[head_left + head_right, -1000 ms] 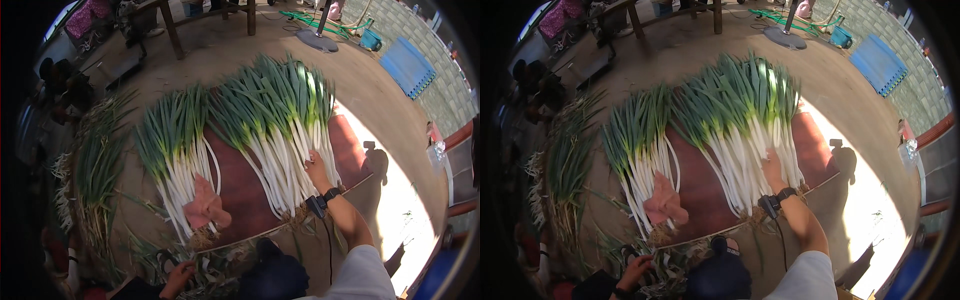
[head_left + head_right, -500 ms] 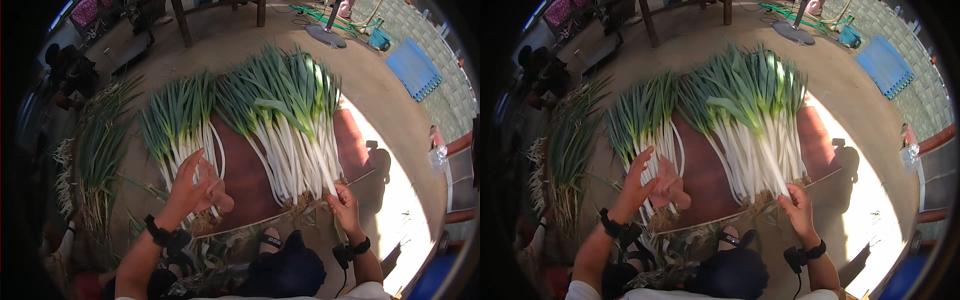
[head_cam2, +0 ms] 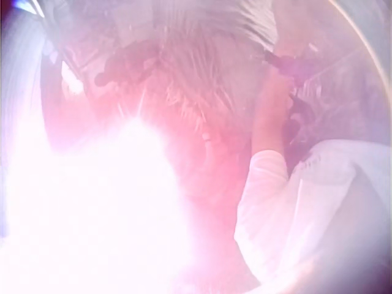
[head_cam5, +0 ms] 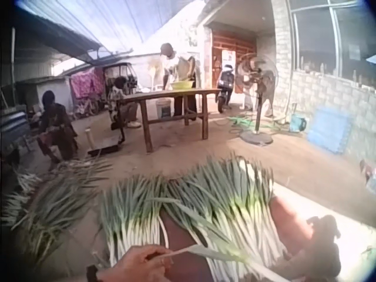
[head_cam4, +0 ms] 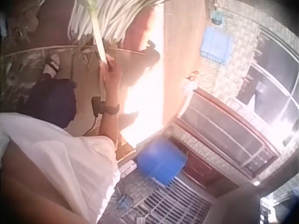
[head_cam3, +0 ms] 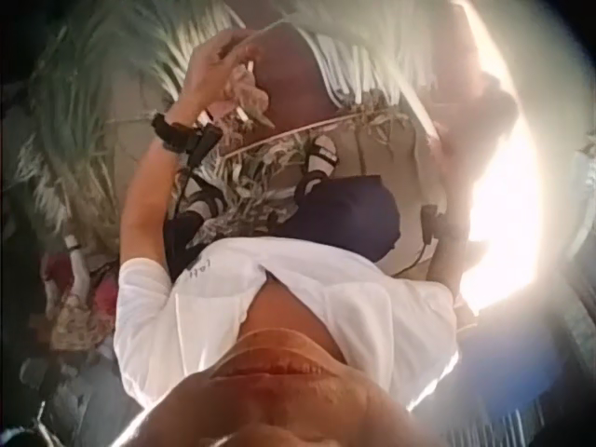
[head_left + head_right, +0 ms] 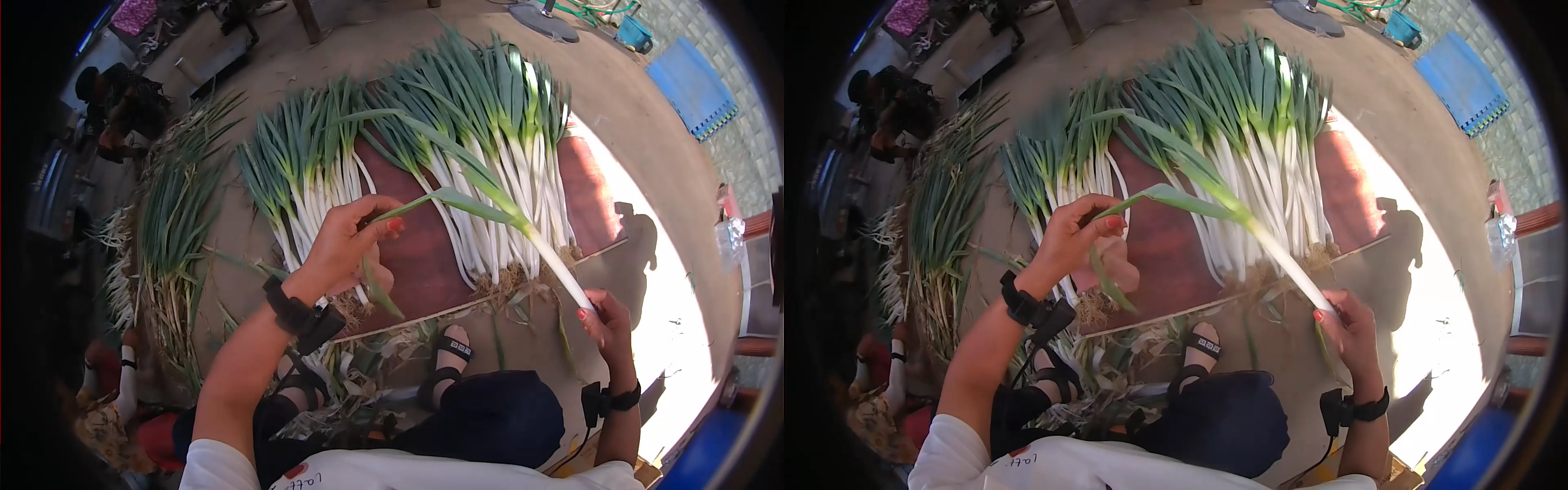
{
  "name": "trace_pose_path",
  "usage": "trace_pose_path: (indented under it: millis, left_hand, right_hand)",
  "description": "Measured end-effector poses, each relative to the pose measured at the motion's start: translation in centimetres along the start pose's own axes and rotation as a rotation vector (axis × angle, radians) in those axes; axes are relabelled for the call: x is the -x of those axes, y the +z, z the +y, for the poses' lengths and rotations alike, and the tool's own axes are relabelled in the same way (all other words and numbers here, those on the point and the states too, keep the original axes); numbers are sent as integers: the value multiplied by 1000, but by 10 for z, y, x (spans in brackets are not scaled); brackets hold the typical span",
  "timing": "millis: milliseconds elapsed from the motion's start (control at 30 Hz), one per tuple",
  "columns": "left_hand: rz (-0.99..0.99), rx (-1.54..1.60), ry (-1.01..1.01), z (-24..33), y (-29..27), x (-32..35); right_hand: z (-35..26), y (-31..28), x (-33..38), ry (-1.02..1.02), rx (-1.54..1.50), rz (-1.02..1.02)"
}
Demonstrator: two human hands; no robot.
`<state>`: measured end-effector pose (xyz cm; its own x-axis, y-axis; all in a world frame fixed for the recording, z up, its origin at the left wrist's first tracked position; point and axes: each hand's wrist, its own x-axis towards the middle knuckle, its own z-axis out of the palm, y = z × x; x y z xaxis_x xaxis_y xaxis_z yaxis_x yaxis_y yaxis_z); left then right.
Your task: The recorder is cleaning and wiping harvested leeks using a pink cloth in an outdoor processing area.
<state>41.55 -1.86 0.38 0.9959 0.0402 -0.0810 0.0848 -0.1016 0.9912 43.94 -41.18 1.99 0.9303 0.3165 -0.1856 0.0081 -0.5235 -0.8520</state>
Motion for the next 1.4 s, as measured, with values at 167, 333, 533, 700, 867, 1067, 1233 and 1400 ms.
trace_pose_path:
  millis: [167,333,533,700,867,1067,1233,1400]
  left_hand:
    - [-57,-132,-96,-6,-23,17]
    - [-132,-302,-234,-12,-54,47]
    - [-202,-365,-224,-8,-62,61]
    - [-4,12,-315,-14,-69,65]
    - [683,494,-279,-51,-146,78]
    - [944,45,-427,-95,-227,155]
    - [888,-475,-696,-128,-253,205]
    - [700,-591,-846,-158,-250,235]
  right_hand:
    - [10,-15,1,55,-19,18]
    - [11,-25,1,67,34,11]
    - [27,-20,3,-32,13,-1]
    - [24,-18,5,-5,-3,-99]
    - [39,-37,17,0,92,-48]
    - [45,-43,11,74,-50,12]
    - [12,-31,-59,-82,-62,255]
    - [20,-9,-192,-217,-656,121]
